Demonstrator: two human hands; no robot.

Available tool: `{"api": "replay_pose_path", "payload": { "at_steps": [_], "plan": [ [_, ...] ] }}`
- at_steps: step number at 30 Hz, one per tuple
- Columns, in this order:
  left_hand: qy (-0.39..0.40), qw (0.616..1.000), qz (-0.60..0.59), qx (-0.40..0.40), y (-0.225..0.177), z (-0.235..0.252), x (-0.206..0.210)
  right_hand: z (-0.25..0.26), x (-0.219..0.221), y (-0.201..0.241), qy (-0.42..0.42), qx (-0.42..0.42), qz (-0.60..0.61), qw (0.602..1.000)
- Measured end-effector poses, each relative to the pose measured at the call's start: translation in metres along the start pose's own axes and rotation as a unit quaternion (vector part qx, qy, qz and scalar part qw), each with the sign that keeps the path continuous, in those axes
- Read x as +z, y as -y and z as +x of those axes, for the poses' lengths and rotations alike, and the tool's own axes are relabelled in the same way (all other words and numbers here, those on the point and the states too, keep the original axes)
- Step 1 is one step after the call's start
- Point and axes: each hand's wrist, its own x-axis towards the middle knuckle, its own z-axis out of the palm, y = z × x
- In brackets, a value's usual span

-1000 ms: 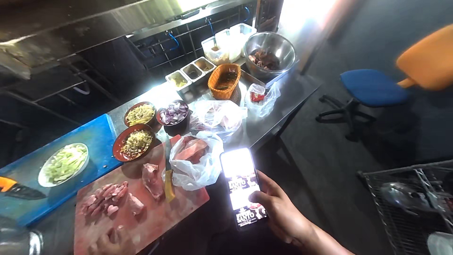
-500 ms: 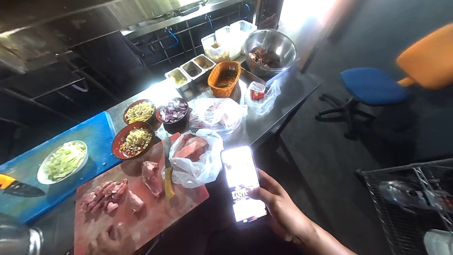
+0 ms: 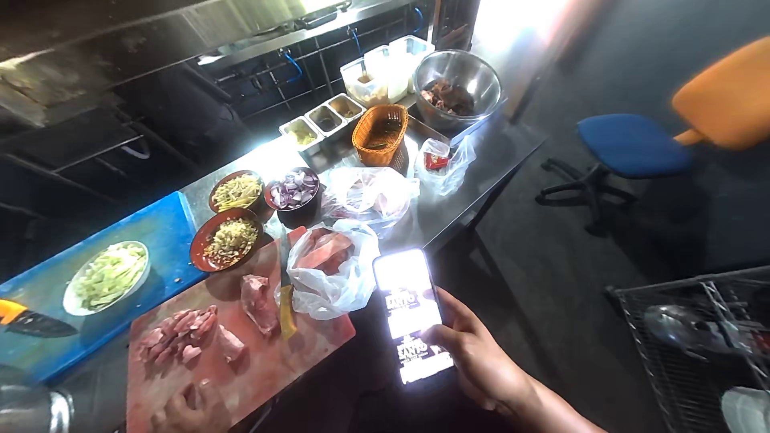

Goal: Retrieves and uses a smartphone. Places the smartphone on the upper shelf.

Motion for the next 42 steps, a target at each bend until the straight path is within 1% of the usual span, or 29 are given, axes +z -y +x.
{"api": "replay_pose_path", "payload": {
  "at_steps": [6,13,19,24,28,30,32,33,35,37,40,42],
  "plan": [
    [-0.011,1.0,0.005,0.002,0.002,0.0,0.003,-0.001,0.002,0.001,0.009,0.001,-0.008,1.0],
    [-0.019,1.0,0.011,0.004,0.004,-0.001,0.004,0.0,0.006,0.005,-0.029,0.01,0.015,0.999],
    [-0.007,1.0,0.01,0.001,0.002,0.0,0.002,0.0,0.007,0.004,-0.033,0.021,0.014,0.999],
    [-0.018,0.999,0.035,-0.001,0.006,0.002,0.007,0.001,0.006,0.001,-0.03,0.004,0.019,0.999],
    [-0.007,0.999,0.042,-0.006,0.003,0.002,0.003,0.001,0.008,0.001,-0.037,0.004,0.031,0.999],
    [-0.028,0.998,0.049,0.002,0.01,0.002,0.01,0.0,0.008,0.002,-0.037,0.004,0.028,0.999],
    [-0.069,0.996,0.062,0.009,0.023,0.003,0.025,0.0,0.007,0.003,-0.035,0.004,0.025,0.999],
    [-0.075,0.995,0.063,0.007,0.024,0.003,0.027,0.0,0.006,0.003,-0.035,0.003,0.025,0.999],
    [-0.053,0.997,0.056,0.001,0.018,0.002,0.02,0.0,0.006,0.004,-0.035,-0.001,0.029,0.999],
    [-0.068,0.996,0.057,0.009,0.019,0.002,0.02,0.0,0.005,0.004,-0.032,-0.006,0.031,0.999],
    [-0.019,0.999,0.037,-0.004,0.005,-0.001,0.007,-0.001,0.004,0.003,-0.032,-0.002,0.035,0.999],
    [-0.019,0.999,0.038,-0.002,0.005,-0.001,0.006,-0.001,0.004,0.003,-0.033,0.0,0.036,0.999]
  ]
}}
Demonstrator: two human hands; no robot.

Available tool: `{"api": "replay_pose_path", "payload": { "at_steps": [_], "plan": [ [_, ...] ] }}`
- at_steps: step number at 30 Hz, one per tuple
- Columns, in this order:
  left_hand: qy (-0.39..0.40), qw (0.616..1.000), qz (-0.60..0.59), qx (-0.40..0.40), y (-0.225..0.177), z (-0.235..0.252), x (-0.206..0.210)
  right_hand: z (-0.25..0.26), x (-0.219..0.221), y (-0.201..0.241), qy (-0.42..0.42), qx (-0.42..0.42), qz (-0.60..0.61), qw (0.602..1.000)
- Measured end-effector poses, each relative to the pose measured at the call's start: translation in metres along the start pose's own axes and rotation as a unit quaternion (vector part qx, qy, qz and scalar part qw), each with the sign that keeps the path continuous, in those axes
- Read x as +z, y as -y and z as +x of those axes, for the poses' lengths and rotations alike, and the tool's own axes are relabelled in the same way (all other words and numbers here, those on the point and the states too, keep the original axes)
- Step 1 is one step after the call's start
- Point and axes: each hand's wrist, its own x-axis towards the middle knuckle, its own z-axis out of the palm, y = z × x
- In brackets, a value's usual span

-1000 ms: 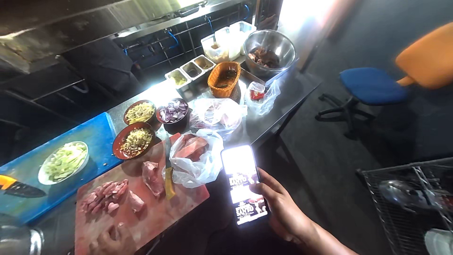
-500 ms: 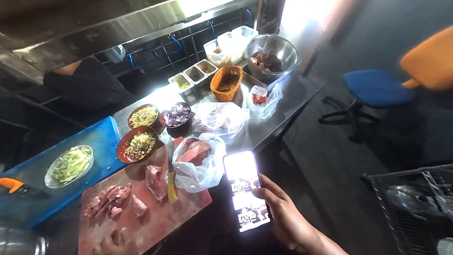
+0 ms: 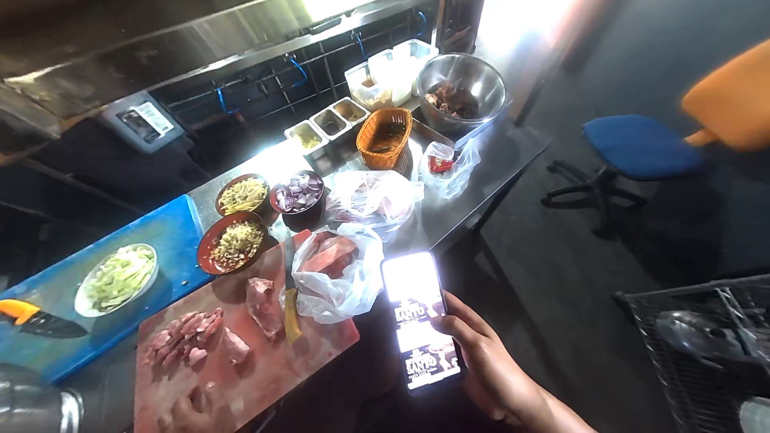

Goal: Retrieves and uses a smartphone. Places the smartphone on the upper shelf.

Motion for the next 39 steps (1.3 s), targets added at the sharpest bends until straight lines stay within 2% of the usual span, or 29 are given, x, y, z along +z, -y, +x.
{"api": "replay_pose_path", "payload": {
  "at_steps": [5,9,17,20,24,34,39],
  "plan": [
    [0.012,1.0,-0.018,-0.007,0.0,0.001,0.0,0.0,-0.001,-0.001,-0.001,-0.002,0.001,1.0],
    [-0.016,0.999,-0.034,0.013,0.018,0.002,0.017,0.0,-0.001,0.0,-0.007,0.001,-0.006,1.0],
    [-0.011,0.999,-0.035,-0.005,0.035,0.004,0.036,0.0,-0.001,0.0,-0.005,0.004,0.001,1.0],
    [-0.019,0.999,-0.037,-0.002,0.032,0.002,0.034,0.0,-0.001,0.0,0.004,0.001,-0.002,1.0],
    [0.021,0.999,-0.035,-0.008,-0.002,-0.001,-0.003,0.0,-0.001,-0.001,0.012,-0.002,-0.006,1.0],
    [0.02,0.999,-0.032,-0.013,-0.004,0.0,-0.005,0.0,-0.003,-0.003,0.02,0.0,-0.006,1.0],
    [0.001,0.999,-0.052,-0.011,0.026,0.002,0.026,-0.001,-0.002,-0.002,0.015,0.002,-0.017,1.0]
  ]
}}
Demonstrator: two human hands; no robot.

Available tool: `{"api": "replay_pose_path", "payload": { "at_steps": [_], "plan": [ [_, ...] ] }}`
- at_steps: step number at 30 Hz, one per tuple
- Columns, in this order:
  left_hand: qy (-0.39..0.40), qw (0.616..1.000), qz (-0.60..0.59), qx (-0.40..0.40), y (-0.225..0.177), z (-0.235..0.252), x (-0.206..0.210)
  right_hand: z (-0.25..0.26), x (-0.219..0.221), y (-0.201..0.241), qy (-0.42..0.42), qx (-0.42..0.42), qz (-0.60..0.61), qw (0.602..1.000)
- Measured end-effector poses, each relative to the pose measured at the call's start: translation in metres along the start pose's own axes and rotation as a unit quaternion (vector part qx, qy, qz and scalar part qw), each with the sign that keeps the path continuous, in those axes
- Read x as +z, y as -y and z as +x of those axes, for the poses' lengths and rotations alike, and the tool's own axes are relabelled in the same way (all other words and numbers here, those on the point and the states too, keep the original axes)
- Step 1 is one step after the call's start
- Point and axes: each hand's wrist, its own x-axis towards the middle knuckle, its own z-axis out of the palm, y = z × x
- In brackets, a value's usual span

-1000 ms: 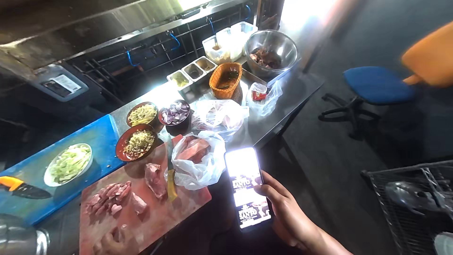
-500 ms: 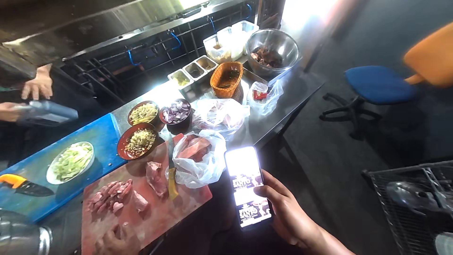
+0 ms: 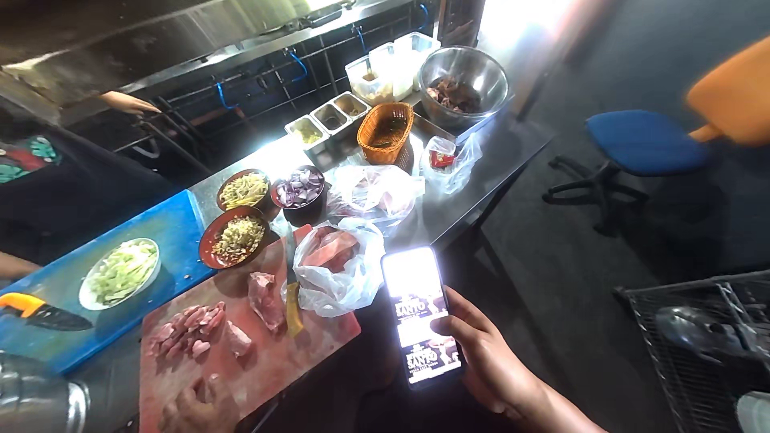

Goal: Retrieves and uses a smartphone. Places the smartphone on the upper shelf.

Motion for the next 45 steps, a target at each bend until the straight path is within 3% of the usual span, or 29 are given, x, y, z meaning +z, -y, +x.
{"api": "replay_pose_path", "payload": {
  "at_steps": [3,8,32,39,43,45],
  "plan": [
    [-0.005,1.0,0.008,0.004,0.002,0.002,0.001,0.0,0.0,0.0,0.0,0.0,-0.001,1.0],
    [0.022,1.0,0.012,0.004,-0.032,-0.003,-0.028,-0.001,0.001,0.001,-0.004,0.003,0.002,1.0],
    [-0.007,0.999,0.032,0.031,-0.038,-0.003,-0.032,0.001,0.0,0.003,0.01,0.004,-0.017,1.0],
    [-0.011,0.999,0.03,0.035,-0.026,-0.003,-0.023,0.0,0.0,0.001,0.005,0.006,-0.017,1.0],
    [-0.042,0.998,0.011,0.038,0.004,-0.001,0.004,0.0,0.0,0.001,0.01,0.004,-0.018,1.0],
    [-0.011,1.0,-0.007,0.011,-0.006,-0.003,-0.005,0.0,0.0,0.001,0.004,0.006,-0.016,1.0]
  ]
}}
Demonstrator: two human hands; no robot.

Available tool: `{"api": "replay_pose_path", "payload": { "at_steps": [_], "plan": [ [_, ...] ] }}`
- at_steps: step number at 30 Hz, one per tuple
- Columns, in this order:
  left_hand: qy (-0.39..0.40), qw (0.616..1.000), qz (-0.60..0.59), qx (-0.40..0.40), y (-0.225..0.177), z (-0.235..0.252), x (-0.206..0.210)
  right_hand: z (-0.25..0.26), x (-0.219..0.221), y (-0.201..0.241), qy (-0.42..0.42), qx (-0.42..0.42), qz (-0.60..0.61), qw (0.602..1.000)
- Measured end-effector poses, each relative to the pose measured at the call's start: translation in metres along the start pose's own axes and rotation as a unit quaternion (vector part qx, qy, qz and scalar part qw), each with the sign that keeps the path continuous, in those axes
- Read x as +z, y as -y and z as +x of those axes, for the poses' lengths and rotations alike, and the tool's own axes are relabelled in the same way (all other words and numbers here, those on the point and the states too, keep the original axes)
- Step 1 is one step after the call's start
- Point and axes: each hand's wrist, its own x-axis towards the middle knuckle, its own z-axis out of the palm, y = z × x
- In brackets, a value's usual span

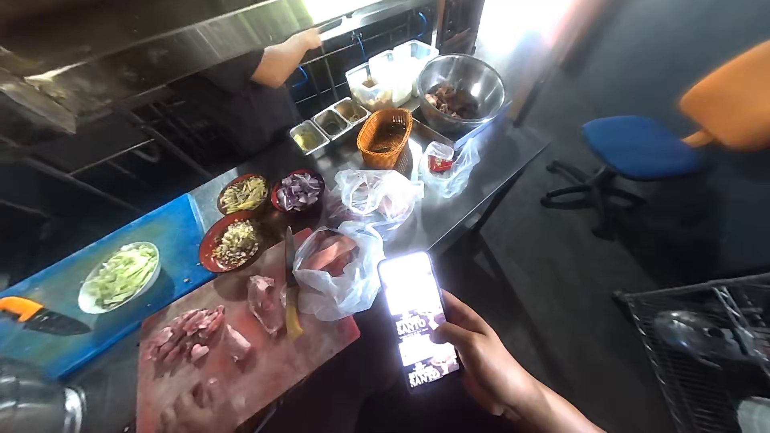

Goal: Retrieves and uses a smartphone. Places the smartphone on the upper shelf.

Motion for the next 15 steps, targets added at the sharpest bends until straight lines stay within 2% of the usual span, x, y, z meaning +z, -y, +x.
{"api": "replay_pose_path", "payload": {
  "at_steps": [5,9,15],
  "plan": [
    [0.021,1.0,0.015,-0.005,-0.027,0.001,-0.021,0.0,0.003,0.0,-0.02,-0.001,0.007,1.0],
    [-0.03,0.998,0.058,0.008,-0.009,0.004,-0.005,-0.002,0.003,0.002,-0.01,-0.004,0.009,1.0],
    [-0.027,0.998,0.048,0.012,-0.002,0.003,0.0,-0.002,0.003,0.0,-0.005,-0.01,-0.01,1.0]
  ]
}}
